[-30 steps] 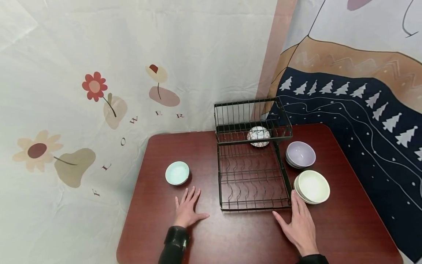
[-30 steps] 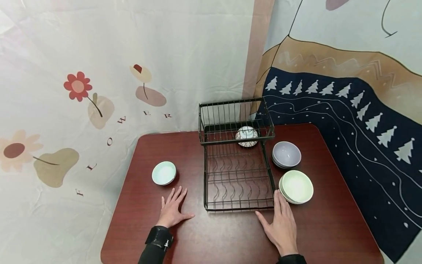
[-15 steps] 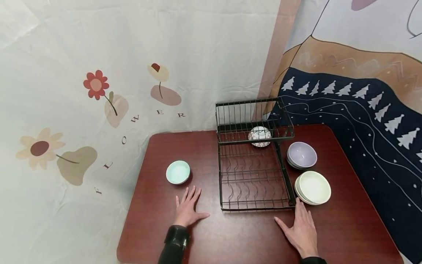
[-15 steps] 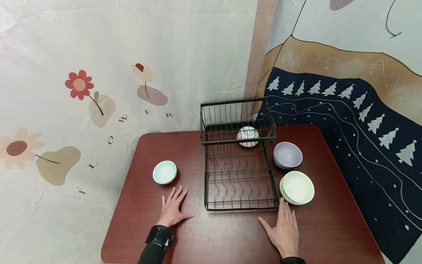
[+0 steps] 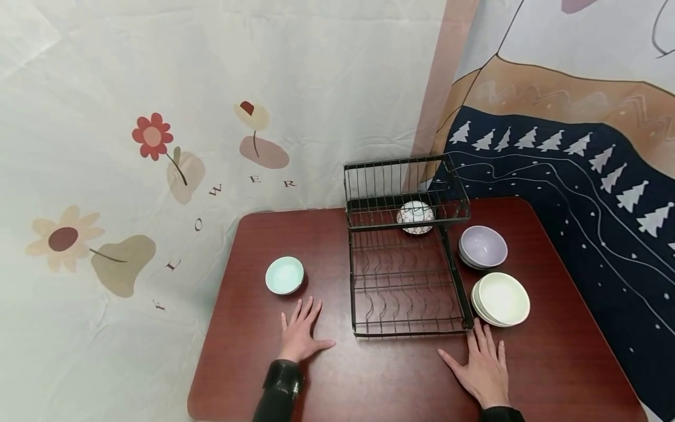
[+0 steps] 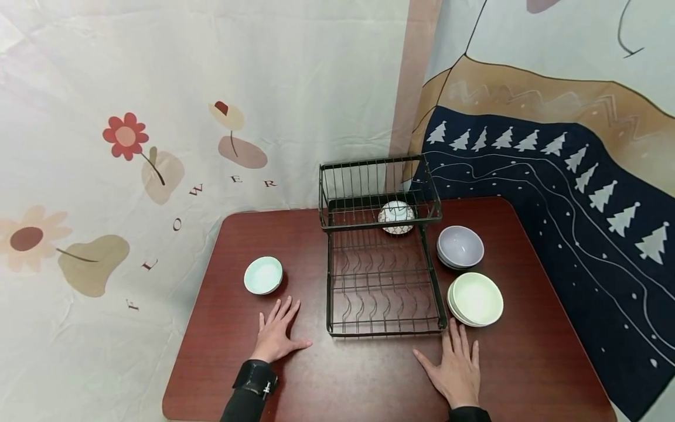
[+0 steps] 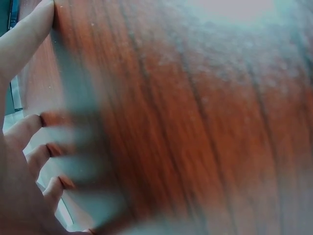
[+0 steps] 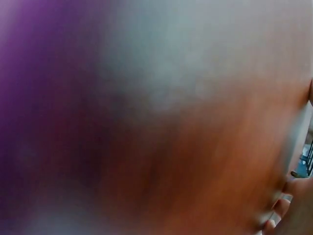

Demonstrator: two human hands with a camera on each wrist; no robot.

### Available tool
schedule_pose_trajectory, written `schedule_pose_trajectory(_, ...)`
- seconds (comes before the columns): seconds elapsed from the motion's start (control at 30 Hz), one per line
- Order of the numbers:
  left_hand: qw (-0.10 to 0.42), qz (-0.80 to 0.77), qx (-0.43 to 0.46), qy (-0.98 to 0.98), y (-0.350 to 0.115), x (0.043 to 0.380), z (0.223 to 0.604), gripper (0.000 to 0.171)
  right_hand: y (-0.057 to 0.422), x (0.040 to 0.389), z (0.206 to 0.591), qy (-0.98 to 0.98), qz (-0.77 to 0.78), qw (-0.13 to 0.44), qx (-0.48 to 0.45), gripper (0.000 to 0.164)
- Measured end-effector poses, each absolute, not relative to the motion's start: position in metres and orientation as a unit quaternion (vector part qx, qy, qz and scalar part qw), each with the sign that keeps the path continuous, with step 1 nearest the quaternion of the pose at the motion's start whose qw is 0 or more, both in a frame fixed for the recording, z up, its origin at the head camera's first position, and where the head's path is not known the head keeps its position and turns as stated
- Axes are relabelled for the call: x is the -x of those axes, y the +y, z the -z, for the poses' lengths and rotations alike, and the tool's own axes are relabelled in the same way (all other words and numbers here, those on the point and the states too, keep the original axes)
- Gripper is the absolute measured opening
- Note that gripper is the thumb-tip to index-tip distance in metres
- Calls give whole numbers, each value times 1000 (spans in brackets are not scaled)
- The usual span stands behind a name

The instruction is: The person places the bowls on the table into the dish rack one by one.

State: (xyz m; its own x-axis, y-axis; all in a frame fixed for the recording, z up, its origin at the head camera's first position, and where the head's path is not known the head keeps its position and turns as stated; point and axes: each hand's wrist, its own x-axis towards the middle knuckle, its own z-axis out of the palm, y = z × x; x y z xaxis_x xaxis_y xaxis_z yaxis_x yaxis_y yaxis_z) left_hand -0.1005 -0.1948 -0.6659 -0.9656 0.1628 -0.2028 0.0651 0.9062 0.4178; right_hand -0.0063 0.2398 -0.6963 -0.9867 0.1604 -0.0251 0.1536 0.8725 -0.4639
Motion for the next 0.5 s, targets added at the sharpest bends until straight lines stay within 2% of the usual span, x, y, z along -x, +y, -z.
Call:
schedule_pose_trajectory(0.1, 108, -212, -58, 970, -196, 100, 664, 108, 240, 8, 695, -967, -243, -2, 81, 108)
schedule_pose_trajectory(0.17, 72, -213, -59, 973, -197, 100, 663, 95, 239, 8, 695, -967, -242, -4, 81, 108)
schedule_pose_trajectory(0.23, 3, -223, -53, 973, -198, 101, 661, 72, 239, 8, 695, -967, -241, -6, 80, 107)
schedule_pose_trajectory(0.3, -94, -226, -41, 969, -201, 103, 658, 48, 239, 8, 695, -968, -238, -9, 80, 107)
schedule_pose_trajectory(0.37, -188, -233, -18, 954, -206, 110, 654, 32, 238, 9, 694, -969, -235, -12, 81, 106)
schedule_pose_trajectory(0.43, -241, -254, 23, 936, -214, 119, 650, 30, 238, 9, 693, -969, -233, -16, 83, 105)
schedule_pose_trajectory(0.5, -257, -289, 69, 920, -227, 131, 649, 40, 238, 10, 692, -969, -231, -18, 84, 105)
